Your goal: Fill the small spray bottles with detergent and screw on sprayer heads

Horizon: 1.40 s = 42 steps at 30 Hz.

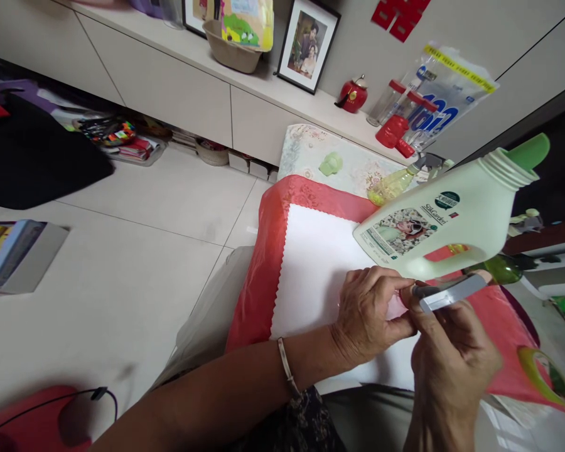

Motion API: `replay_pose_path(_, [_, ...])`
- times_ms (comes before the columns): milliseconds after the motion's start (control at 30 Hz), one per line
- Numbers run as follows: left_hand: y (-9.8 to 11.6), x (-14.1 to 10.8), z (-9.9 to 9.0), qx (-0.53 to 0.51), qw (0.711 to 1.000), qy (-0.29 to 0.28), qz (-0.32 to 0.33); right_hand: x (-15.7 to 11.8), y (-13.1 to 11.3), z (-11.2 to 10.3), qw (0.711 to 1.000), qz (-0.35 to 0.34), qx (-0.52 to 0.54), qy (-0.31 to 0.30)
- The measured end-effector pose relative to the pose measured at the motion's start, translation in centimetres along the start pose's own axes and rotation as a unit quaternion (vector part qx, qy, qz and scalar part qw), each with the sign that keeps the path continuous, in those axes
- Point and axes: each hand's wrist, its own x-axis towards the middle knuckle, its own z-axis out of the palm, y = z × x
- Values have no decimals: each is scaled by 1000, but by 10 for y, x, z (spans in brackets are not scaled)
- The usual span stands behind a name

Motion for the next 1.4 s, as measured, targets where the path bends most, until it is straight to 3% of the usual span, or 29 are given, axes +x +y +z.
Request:
replay_pose_path(300, [1, 3, -1, -3, 1000, 6, -7, -4, 2, 14, 995, -12, 15, 94])
replay_pose_path(500, [2, 4, -4, 7, 1000, -7, 9, -12, -1, 1, 1000, 13, 8, 0])
replay_pose_path(700, [1, 1, -3, 41, 998, -35, 18, -12, -3, 1, 994, 55, 96, -14])
replay_pose_path(1000, [4, -1, -2, 66, 997, -50, 11, -12, 4, -5, 990, 106, 88, -37])
replay_pose_path(1133, [5, -1, -4, 60, 996, -63, 4, -12, 10, -9, 993, 92, 60, -42])
replay_pose_path(1300, [6, 0, -6, 64, 995, -76, -11, -16, 10, -2, 999, 25, -30, 3])
replay_pose_path(1400, [6, 0, -6, 29, 998, -55, -17, -17, 7, 5, 998, -10, -57, 20])
